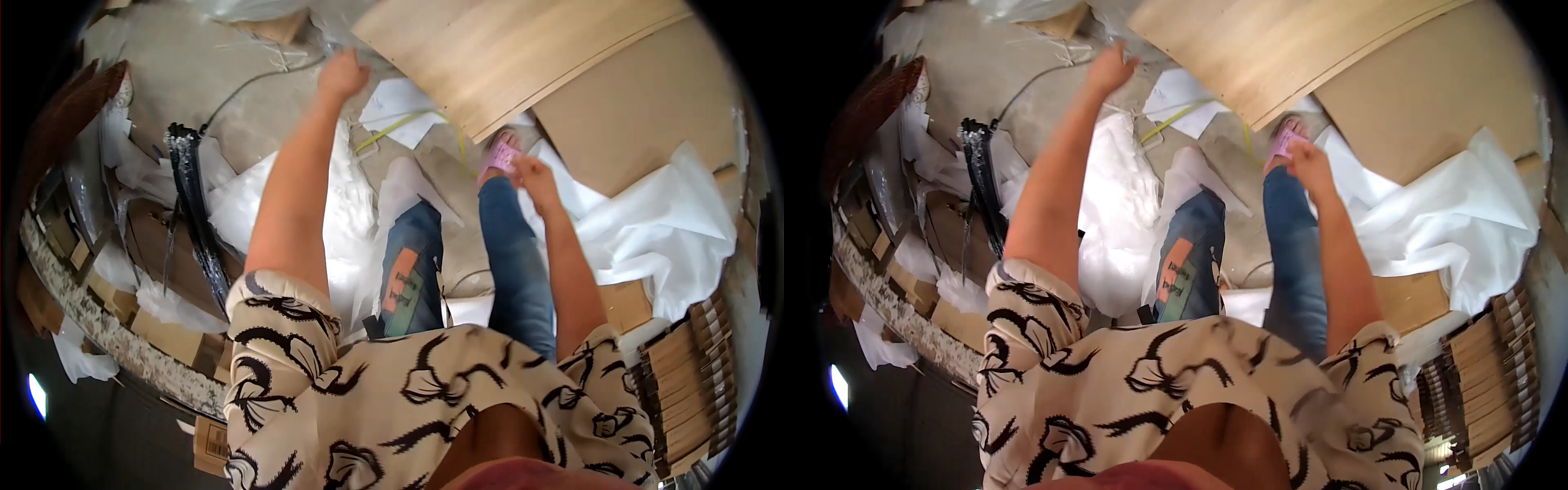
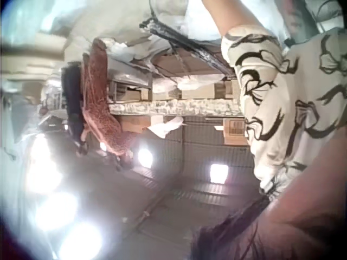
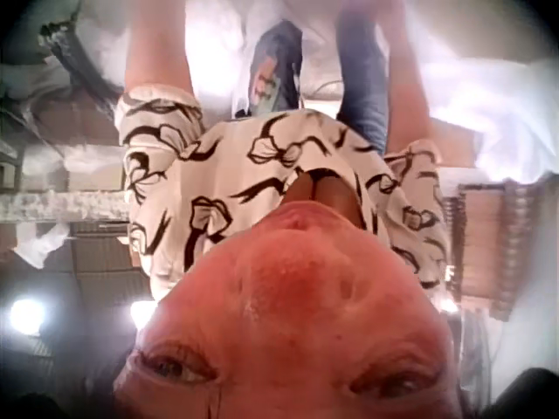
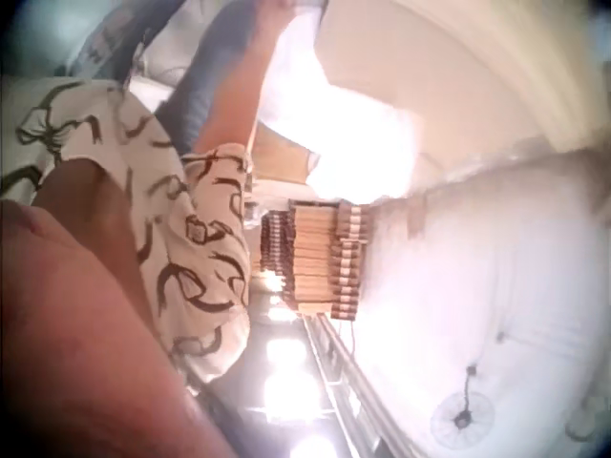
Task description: The person places a wooden board into a cardboard box on a conveyor belt, adds foam corner protectors and padding, and wraps the board in a large foam sheet.
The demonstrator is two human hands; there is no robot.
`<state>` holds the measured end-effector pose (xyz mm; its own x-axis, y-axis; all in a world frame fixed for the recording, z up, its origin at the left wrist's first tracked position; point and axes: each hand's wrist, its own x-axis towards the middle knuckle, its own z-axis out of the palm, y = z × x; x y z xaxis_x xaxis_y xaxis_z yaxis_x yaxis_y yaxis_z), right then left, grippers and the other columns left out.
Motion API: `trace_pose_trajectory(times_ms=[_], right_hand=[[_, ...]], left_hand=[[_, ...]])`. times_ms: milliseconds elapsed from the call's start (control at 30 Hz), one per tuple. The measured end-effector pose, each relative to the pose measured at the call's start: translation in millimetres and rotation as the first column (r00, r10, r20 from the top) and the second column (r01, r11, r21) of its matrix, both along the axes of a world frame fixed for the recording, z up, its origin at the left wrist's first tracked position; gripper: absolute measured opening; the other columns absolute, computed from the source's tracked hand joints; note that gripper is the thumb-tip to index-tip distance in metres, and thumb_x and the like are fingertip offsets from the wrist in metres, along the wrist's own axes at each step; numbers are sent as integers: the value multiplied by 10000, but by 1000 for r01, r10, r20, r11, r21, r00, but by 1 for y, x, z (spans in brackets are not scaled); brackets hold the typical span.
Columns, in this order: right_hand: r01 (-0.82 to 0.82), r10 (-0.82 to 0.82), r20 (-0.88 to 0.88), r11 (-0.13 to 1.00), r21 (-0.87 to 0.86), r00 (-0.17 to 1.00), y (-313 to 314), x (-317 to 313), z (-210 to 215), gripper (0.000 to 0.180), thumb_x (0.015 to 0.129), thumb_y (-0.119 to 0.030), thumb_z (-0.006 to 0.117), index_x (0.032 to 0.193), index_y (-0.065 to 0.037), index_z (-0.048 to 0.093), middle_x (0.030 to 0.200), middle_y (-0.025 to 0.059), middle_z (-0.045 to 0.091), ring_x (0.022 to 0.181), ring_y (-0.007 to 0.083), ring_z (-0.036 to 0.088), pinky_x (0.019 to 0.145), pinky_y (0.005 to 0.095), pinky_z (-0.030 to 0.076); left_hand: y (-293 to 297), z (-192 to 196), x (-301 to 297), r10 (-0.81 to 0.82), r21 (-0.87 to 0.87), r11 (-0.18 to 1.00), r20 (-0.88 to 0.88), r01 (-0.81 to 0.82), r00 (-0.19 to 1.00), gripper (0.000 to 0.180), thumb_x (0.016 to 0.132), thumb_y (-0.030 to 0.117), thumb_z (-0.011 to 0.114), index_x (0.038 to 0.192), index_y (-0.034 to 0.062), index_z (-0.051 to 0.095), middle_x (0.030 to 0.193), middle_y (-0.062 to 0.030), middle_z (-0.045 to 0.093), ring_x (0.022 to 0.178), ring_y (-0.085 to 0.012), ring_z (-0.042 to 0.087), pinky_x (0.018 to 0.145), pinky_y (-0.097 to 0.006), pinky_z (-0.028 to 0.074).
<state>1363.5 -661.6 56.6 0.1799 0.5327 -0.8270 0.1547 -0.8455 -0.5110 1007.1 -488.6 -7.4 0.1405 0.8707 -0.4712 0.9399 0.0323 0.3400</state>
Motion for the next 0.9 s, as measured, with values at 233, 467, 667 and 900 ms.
trace_pose_trajectory(times_ms=[233,467,667,900], right_hand=[[242,-245,-36,968,-69,969,62,12,-110,397,830,-326,544,1019,23,539,834,112,586,707,166,583,590,259,483],[369,-403,-195,910,-189,894,65,21,-135,571,854,-446,460,1201,4,407,1152,114,481,1019,215,499,872,336,392],[381,-379,40,922,-73,924,10,59,-147,765,828,-595,351,1130,104,417,1027,155,530,884,214,532,683,302,444],[304,-278,245,950,-76,929,-11,-2,-40,742,849,-575,320,1056,127,446,1033,236,519,956,274,496,838,332,373]], left_hand=[[71,-70,12,240,151,958,46,-245,970,537,668,350,607,1027,-27,473,996,-237,544,944,-392,511,820,-397,420],[46,-59,49,242,141,964,-103,-227,965,438,697,357,587,940,-5,549,934,-218,581,881,-356,547,790,-413,419],[16,-59,79,286,126,954,-122,-271,950,686,674,526,606,1096,-6,507,1023,-219,564,882,-360,575,758,-444,464],[85,17,82,516,-449,795,145,-408,844,799,641,593,614,1093,-57,503,1012,-201,570,861,-326,590,691,-472,480]])
